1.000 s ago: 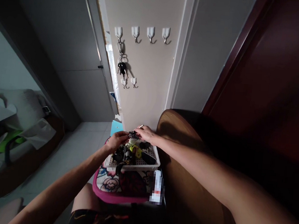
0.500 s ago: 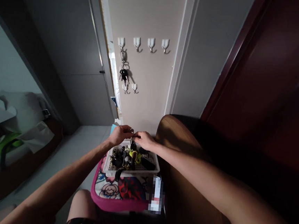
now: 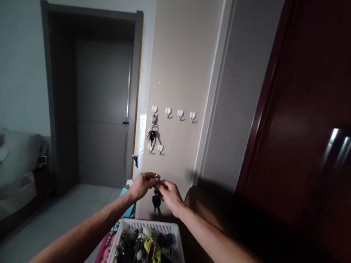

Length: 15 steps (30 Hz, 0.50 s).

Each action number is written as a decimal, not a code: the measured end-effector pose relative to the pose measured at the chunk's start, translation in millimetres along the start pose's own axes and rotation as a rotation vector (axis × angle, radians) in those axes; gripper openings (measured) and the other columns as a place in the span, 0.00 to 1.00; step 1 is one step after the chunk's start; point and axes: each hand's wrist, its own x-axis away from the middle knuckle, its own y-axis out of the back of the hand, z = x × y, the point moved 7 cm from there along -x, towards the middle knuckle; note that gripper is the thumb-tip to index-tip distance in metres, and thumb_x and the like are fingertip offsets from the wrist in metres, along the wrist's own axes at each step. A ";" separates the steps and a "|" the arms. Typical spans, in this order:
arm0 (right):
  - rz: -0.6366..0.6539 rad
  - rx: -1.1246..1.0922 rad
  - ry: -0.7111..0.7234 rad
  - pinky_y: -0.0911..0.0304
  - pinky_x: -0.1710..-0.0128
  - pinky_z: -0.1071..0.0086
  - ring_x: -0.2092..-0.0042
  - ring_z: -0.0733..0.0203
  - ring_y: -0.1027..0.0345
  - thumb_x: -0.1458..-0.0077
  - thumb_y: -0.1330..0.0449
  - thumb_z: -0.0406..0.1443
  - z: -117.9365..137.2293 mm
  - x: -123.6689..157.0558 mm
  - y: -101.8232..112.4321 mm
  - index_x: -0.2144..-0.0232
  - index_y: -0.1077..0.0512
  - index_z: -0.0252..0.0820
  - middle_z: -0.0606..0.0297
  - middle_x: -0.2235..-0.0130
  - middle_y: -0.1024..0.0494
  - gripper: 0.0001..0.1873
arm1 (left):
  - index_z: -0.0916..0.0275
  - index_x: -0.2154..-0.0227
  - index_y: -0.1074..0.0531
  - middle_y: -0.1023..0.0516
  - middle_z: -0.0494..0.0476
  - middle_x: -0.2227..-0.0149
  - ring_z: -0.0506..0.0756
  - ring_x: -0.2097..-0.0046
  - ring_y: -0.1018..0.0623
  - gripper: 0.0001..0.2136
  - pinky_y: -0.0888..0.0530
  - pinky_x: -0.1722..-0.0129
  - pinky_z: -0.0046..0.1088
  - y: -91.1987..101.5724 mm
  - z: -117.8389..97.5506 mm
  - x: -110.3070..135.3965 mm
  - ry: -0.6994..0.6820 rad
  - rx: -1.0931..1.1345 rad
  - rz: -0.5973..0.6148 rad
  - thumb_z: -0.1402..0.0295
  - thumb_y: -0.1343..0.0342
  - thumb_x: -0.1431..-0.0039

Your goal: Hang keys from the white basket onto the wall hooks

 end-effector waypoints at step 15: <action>-0.367 -0.022 0.066 0.46 0.83 0.79 0.84 0.74 0.43 0.55 0.53 0.33 126.1 -154.9 59.5 0.80 0.42 0.38 0.70 0.83 0.33 0.06 | 0.67 0.65 0.39 0.35 0.55 0.70 0.45 0.75 0.32 0.12 0.37 0.76 0.20 20.4 -39.5 -37.5 -0.023 -0.028 -0.041 0.70 0.55 0.56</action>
